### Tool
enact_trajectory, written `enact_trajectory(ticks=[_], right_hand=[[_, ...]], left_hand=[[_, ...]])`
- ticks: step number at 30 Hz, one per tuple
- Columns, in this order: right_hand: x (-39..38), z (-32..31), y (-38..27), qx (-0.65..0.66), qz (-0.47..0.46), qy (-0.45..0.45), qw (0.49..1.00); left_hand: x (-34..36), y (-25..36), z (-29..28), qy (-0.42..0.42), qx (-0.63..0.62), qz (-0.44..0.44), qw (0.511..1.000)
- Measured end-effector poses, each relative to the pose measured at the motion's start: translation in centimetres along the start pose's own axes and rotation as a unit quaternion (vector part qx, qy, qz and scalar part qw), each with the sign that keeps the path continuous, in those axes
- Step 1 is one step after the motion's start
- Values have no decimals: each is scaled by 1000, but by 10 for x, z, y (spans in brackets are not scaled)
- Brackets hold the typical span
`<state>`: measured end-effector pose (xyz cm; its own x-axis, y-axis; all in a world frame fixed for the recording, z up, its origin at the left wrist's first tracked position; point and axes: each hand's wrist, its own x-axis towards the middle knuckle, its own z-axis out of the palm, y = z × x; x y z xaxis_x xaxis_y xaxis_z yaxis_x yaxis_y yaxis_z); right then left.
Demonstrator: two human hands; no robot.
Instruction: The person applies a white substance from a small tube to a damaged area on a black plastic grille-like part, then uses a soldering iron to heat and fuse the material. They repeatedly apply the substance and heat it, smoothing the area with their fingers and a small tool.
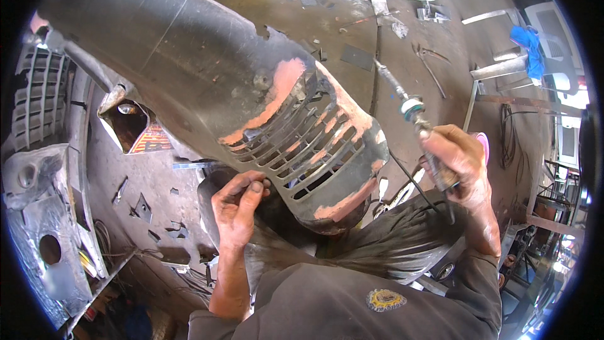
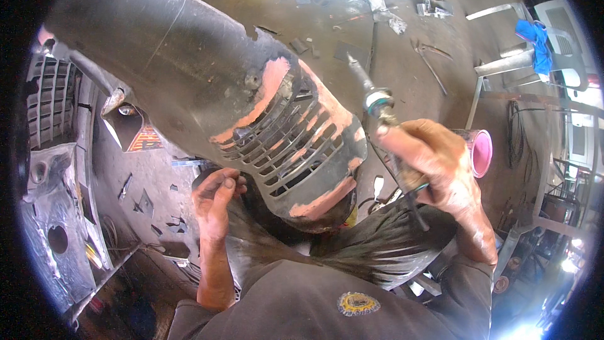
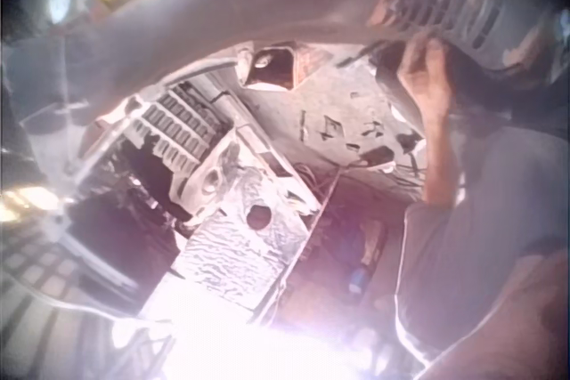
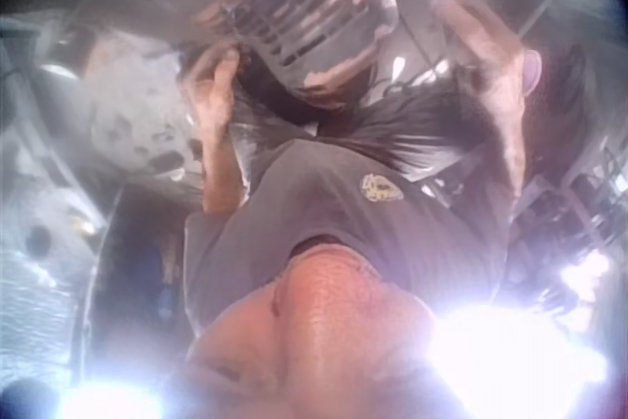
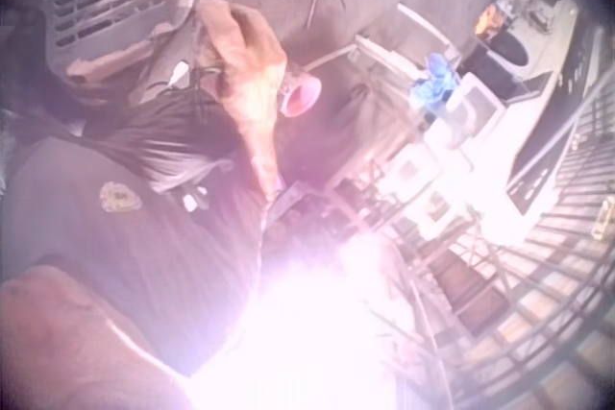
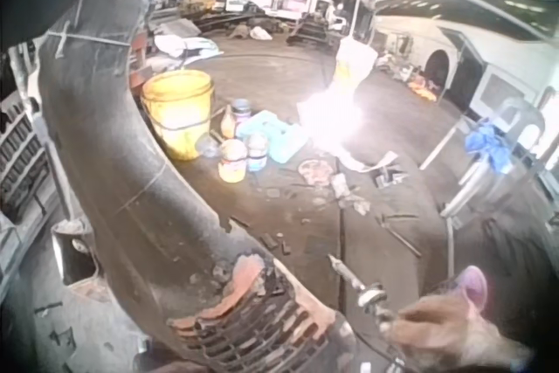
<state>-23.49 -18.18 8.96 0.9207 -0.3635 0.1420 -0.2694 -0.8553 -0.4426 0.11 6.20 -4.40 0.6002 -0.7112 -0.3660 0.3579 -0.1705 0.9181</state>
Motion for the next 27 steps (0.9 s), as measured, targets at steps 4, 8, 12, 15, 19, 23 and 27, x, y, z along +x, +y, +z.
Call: enact_trajectory(ticks=[4, 8, 12, 15, 19, 23, 27], right_hand=[[-3, -3, -6, 39, 0, 1, 999], [6, -2, -4, 95, -14, 41, 995], [19, 15, 3, 31, -15, 34, 999], [31, 30, 11, 58, 4, 20, 998], [42, 41, 26, 62, 24, -9, 998], [39, 34, 36, 55, 14, 29, 998], [8, 21, 59, 143, 86, 119, 979]], left_hand=[[17, -2, 13, 28, 29, 19, 999], [47, 4, 17, 57, 67, 26, 996], [95, -6, 27, 47, -28, -49, 997], [134, -11, 51, 4, -3, -36, 999], [168, -22, 65, -47, 71, -44, 995], [152, -7, 52, 5, 97, -10, 995], [82, 12, 18, 30, 130, -11, 991]])
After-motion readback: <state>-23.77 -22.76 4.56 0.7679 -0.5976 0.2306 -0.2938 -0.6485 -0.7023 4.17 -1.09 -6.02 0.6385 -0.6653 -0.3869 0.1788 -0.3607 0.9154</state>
